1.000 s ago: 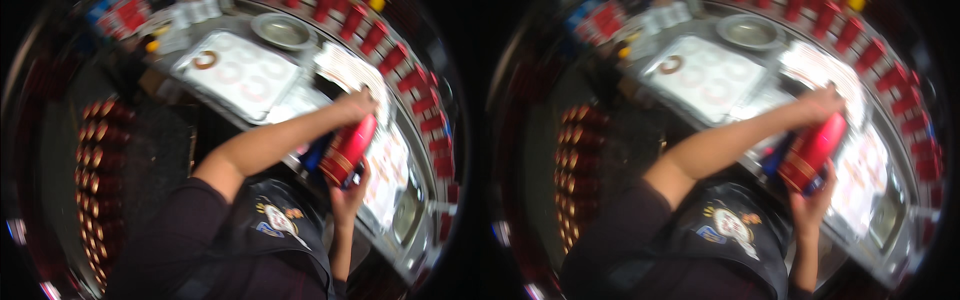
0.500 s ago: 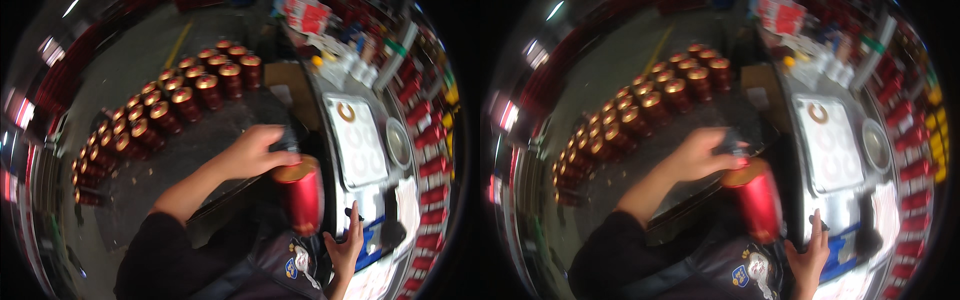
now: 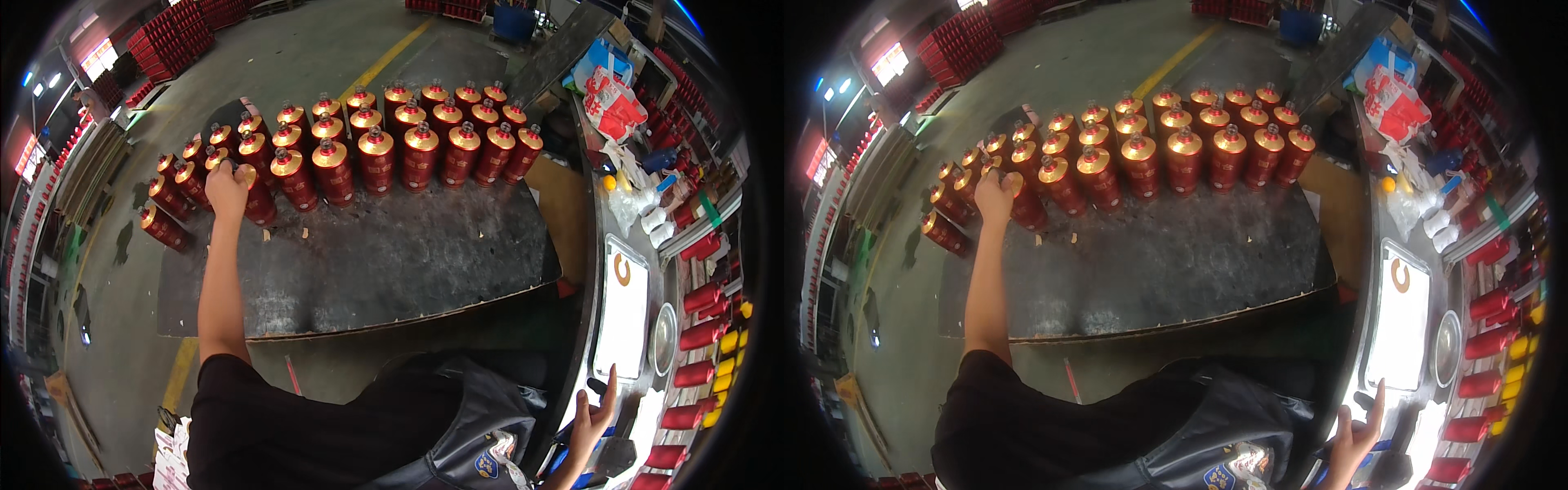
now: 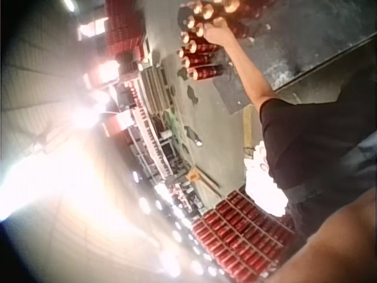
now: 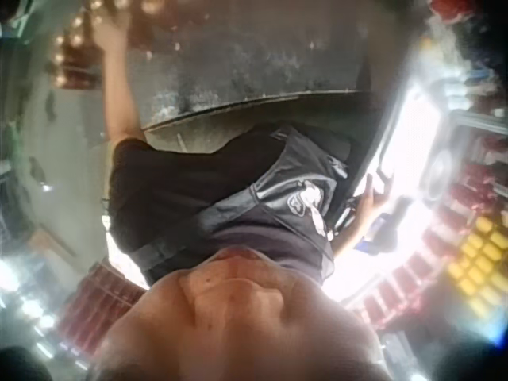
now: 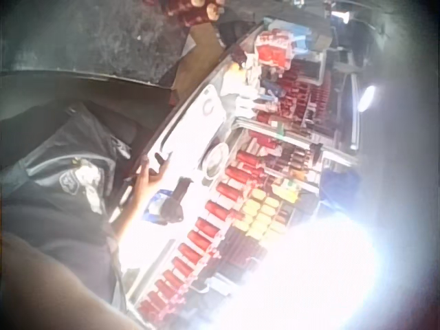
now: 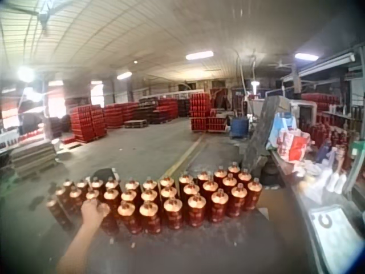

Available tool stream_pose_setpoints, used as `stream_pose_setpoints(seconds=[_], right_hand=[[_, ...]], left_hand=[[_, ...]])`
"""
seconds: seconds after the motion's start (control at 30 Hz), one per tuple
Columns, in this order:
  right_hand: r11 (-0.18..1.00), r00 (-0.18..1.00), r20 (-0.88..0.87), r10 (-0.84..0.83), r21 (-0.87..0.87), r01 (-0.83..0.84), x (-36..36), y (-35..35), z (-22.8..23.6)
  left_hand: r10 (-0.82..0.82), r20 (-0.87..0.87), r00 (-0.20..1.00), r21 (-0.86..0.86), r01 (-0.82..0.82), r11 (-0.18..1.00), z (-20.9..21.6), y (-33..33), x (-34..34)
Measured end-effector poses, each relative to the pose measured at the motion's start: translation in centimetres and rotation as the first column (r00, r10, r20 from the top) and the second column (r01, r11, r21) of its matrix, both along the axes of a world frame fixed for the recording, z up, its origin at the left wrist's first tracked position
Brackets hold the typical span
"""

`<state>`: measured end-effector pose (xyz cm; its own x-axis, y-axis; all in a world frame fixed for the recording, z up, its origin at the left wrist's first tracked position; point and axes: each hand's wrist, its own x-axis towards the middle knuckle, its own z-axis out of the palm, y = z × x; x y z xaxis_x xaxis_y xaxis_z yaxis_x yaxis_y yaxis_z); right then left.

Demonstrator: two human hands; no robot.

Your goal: The person applies a gold circular sticker to the neck of a red bottle, then smooths a rectangular label around the body of the bottle. They repeat the process on a second red bottle, pressing the stickers and labels firmly to adhere them.

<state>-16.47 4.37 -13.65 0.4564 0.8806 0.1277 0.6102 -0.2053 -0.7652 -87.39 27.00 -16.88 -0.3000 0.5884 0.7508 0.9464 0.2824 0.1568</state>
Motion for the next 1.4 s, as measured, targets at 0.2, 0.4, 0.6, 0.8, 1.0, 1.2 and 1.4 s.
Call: stream_pose_setpoints(seconds=[0.2,0.4,0.6,0.8,1.0,1.2,1.4], right_hand=[[0.999,0.996,0.086,-0.031,-0.042,0.034,0.0,-0.3,-0.9],[0.999,0.991,0.129,-0.033,-0.016,0.035,1.2,-0.9,-2.4],[0.992,0.996,-0.087,-0.034,0.116,0.044,2.1,-2.5,-1.4],[0.951,0.932,-0.201,-0.300,0.017,0.310,0.8,-6.3,1.3],[0.875,0.901,-0.191,-0.390,0.227,0.428,1.4,-13.3,0.3],[0.572,0.573,-0.492,-0.656,0.172,0.802,1.6,-20.1,-2.1],[0.366,0.331,-0.563,-0.757,0.053,0.929,5.9,-23.4,-4.4]], left_hand=[[0.067,0.120,0.990,-0.180,-0.044,0.983,-2.4,2.8,-3.8],[0.067,0.116,0.991,-0.257,-0.035,0.966,-2.1,4.0,-3.5],[0.154,0.284,0.946,0.127,-0.197,0.972,0.8,4.5,3.0],[-0.824,0.507,0.251,0.527,0.667,0.527,2.4,8.1,31.1],[-0.659,0.651,-0.376,0.339,0.921,-0.192,2.7,2.2,62.7],[-0.751,0.503,-0.427,0.042,0.881,-0.472,3.8,-2.7,89.8],[-0.929,0.323,-0.182,-0.009,0.981,-0.196,4.2,2.2,111.6]])
